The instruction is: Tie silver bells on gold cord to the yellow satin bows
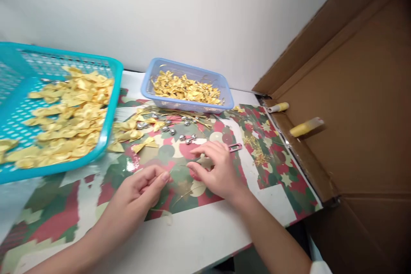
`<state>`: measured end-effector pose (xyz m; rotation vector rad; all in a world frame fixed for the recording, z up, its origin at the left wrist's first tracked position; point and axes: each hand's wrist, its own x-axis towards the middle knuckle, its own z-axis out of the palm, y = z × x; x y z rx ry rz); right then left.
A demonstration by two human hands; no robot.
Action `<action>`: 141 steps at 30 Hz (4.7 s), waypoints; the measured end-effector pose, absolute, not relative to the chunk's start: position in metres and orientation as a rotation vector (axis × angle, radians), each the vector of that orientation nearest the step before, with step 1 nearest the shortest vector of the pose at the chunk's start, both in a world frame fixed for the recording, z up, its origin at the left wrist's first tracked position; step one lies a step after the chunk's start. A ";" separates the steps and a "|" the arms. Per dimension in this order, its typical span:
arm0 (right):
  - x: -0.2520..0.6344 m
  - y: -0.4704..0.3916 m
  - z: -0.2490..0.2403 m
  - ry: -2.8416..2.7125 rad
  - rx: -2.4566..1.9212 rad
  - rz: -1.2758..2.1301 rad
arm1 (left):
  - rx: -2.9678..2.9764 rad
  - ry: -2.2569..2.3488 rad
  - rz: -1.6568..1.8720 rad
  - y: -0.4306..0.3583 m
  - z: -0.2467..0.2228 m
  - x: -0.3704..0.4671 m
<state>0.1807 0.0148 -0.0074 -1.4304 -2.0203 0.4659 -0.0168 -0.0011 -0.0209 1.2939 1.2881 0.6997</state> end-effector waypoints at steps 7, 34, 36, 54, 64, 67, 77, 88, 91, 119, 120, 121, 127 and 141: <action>0.173 0.017 -0.005 -2.312 -1.640 0.493 | 1.093 1.176 0.712 -0.001 -0.015 -0.012; 0.160 0.000 0.005 -2.137 -1.452 1.100 | 1.184 1.277 0.820 -0.003 -0.008 -0.004; 0.158 0.000 0.003 -2.095 -1.443 1.115 | 1.187 1.290 0.834 -0.004 -0.008 -0.003; 0.143 -0.010 -0.006 -1.620 -1.527 1.098 | 1.144 1.295 0.853 -0.008 -0.014 -0.002; 0.154 -0.006 -0.004 -1.309 -1.541 1.230 | 1.099 1.296 0.848 -0.007 -0.013 -0.004; 0.155 -0.005 -0.005 -1.286 -1.524 1.203 | 1.123 1.286 0.819 -0.007 -0.014 -0.004; 0.153 -0.005 -0.010 -1.343 -1.504 1.153 | 1.129 1.277 0.783 -0.008 -0.011 -0.004; 0.152 -0.005 -0.010 -1.368 -1.503 1.118 | 1.114 1.292 0.801 -0.007 -0.009 -0.003; 0.152 -0.006 -0.010 -1.378 -1.503 1.099 | 1.119 1.295 0.796 -0.007 -0.009 -0.003; 0.151 -0.006 -0.010 -1.489 -1.494 0.948 | 1.081 1.314 0.774 -0.007 -0.006 -0.002; 0.151 -0.005 -0.011 -1.491 -1.493 0.946 | 1.079 1.317 0.772 -0.007 -0.006 -0.002; 0.151 -0.005 -0.011 -1.494 -1.492 0.946 | 1.078 1.318 0.770 -0.007 -0.006 -0.002; 0.152 -0.006 -0.012 -1.503 -1.498 0.946 | 1.062 1.321 0.767 -0.007 -0.006 -0.002; 0.152 -0.006 -0.011 -1.504 -1.493 0.945 | 1.059 1.323 0.760 -0.006 -0.006 -0.002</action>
